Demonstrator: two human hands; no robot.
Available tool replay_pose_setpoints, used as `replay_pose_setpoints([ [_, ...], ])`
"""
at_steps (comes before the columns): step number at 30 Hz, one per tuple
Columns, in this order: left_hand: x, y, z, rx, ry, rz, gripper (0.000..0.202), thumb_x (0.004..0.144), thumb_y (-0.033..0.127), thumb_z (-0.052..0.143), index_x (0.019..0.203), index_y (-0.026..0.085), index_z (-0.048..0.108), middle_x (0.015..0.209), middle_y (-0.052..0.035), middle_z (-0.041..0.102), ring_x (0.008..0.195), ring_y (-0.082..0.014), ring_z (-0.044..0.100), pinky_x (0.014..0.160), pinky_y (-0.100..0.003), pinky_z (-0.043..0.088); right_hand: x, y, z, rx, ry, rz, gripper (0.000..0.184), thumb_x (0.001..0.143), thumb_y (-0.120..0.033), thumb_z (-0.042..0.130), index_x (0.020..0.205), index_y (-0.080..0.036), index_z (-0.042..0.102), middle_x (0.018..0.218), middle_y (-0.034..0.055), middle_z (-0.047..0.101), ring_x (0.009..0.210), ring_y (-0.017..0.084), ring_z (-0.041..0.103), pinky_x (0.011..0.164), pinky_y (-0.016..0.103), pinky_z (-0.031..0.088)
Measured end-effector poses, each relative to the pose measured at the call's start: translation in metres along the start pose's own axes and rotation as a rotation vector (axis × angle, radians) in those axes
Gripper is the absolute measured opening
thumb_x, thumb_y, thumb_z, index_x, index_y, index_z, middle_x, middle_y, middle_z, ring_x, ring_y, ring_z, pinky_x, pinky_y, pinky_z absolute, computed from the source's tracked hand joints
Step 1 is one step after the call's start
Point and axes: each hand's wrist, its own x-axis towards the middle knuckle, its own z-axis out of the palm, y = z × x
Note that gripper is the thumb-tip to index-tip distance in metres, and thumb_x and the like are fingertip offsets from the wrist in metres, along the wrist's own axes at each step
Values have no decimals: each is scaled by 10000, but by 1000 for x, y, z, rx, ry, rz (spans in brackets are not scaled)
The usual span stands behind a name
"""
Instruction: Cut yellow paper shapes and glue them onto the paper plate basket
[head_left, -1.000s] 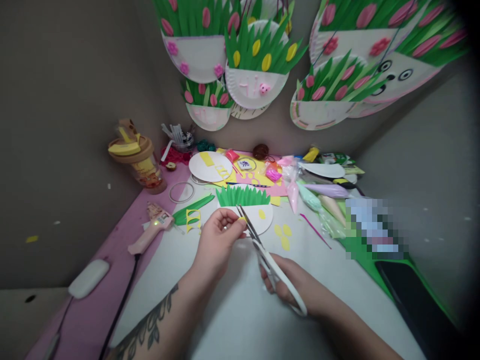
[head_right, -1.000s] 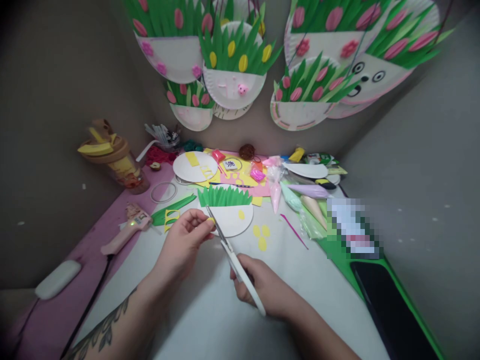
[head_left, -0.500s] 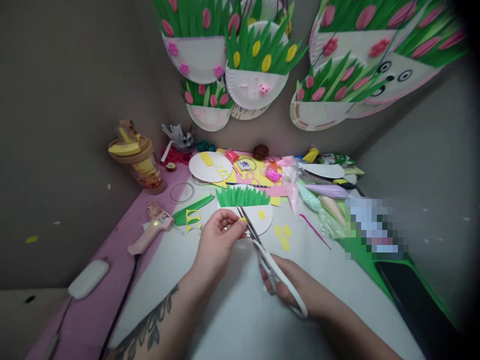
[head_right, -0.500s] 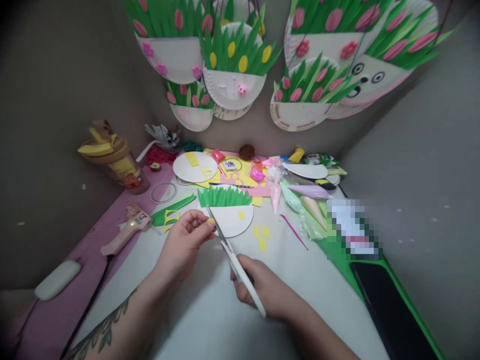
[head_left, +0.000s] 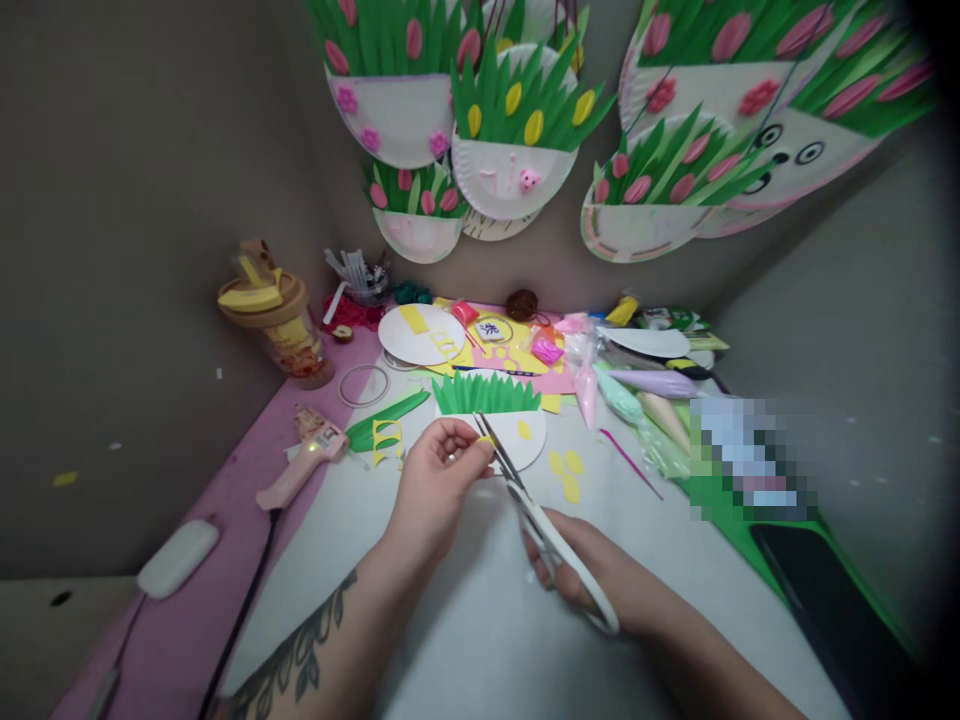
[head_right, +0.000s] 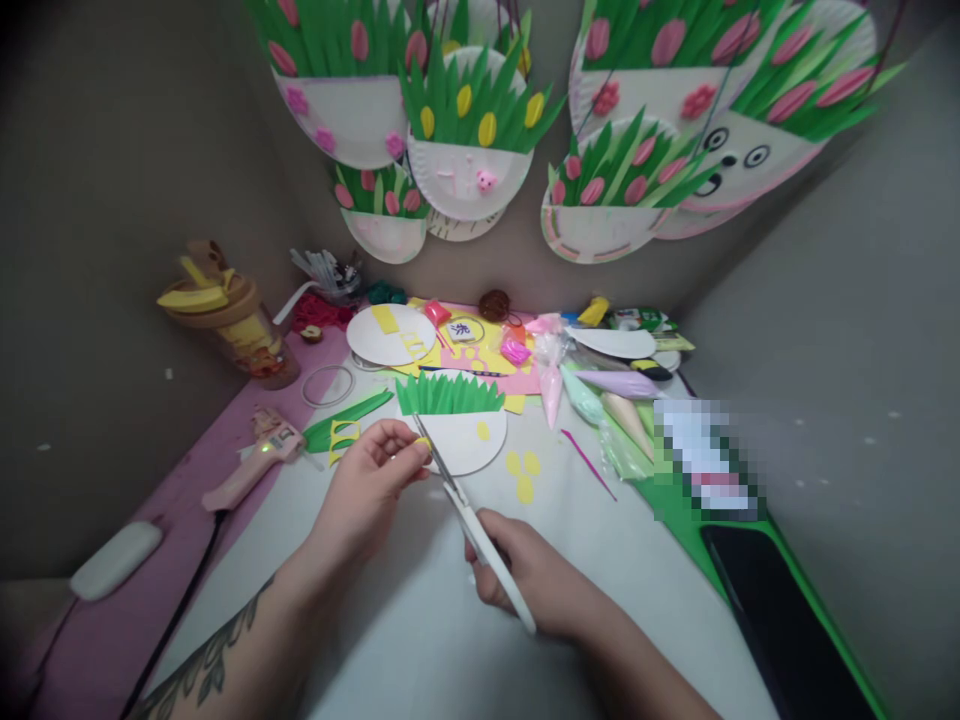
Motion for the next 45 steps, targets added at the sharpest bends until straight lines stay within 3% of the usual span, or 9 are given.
replay_pose_setpoints([
  [30, 2, 2, -4, -22, -8, 3, 219, 658, 183, 712, 759, 168, 519, 658, 55, 574, 567, -51, 535, 582, -172, 435, -2, -9, -5, 18, 12, 56, 150, 577, -172, 487, 724, -198, 470, 660, -22, 481, 616, 125, 411, 517, 219, 342],
  [45, 7, 11, -12, 84, -53, -54, 348, 628, 137, 693, 882, 188, 461, 679, 66, 586, 561, -67, 540, 587, -211, 421, -5, -3, -14, -58, -3, 75, 166, 583, -112, 495, 726, -195, 487, 637, -32, 495, 590, 114, 417, 496, 204, 335],
])
